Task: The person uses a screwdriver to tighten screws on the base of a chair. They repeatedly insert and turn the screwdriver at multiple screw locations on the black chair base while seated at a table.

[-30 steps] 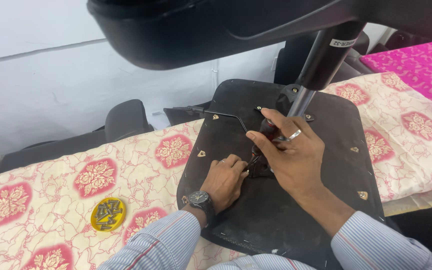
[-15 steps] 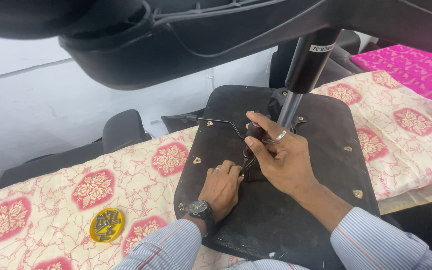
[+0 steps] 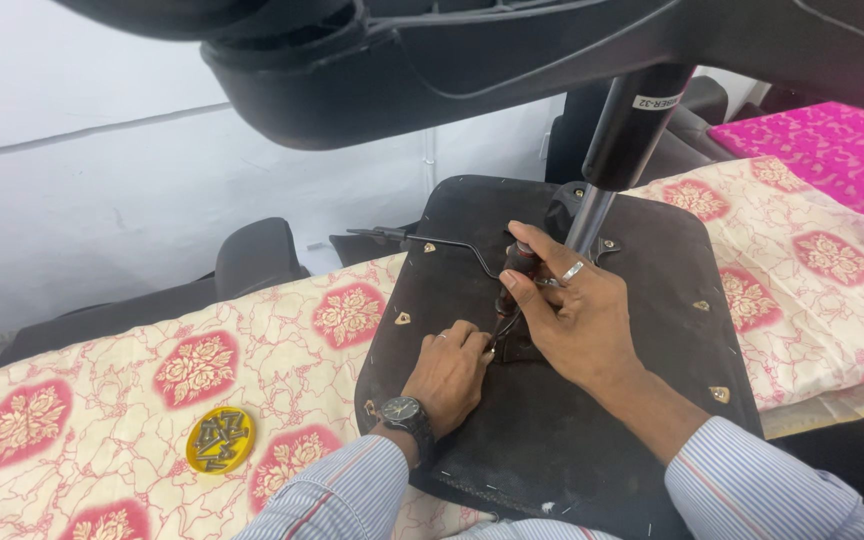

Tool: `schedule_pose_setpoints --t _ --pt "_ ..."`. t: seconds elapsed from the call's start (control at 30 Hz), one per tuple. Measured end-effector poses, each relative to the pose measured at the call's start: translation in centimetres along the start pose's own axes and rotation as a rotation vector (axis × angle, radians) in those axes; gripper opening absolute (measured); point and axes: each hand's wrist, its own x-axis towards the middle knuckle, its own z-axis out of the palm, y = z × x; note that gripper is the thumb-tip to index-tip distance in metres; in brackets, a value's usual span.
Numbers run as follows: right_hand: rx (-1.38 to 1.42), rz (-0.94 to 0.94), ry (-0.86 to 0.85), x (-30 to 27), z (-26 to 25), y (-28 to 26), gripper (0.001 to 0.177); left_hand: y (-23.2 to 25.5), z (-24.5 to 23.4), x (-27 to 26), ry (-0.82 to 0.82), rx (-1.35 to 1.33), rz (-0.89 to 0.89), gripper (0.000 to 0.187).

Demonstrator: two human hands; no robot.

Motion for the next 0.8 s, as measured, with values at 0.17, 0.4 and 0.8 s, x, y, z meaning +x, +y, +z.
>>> schedule_pose_setpoints --t 0.17,0.4,0.8 --pt "0.07 -0.068 0.011 0.0 -0.1 0.1 0.042 -0.3 -0.1 -0.4 0.091 -0.107 0.002 0.028" --pt "-0.08 -0.035 0.078 -0.7 0.1 0.2 0.043 -0.8 -0.2 -0.4 0.297 -0.357 -0.259 0.04" --pt "0.01 -0.159 0.015 0.7 0.4 -0.3 0.037 1.4 -4.8 3.5 0.033 -0.631 -0.028 0.048"
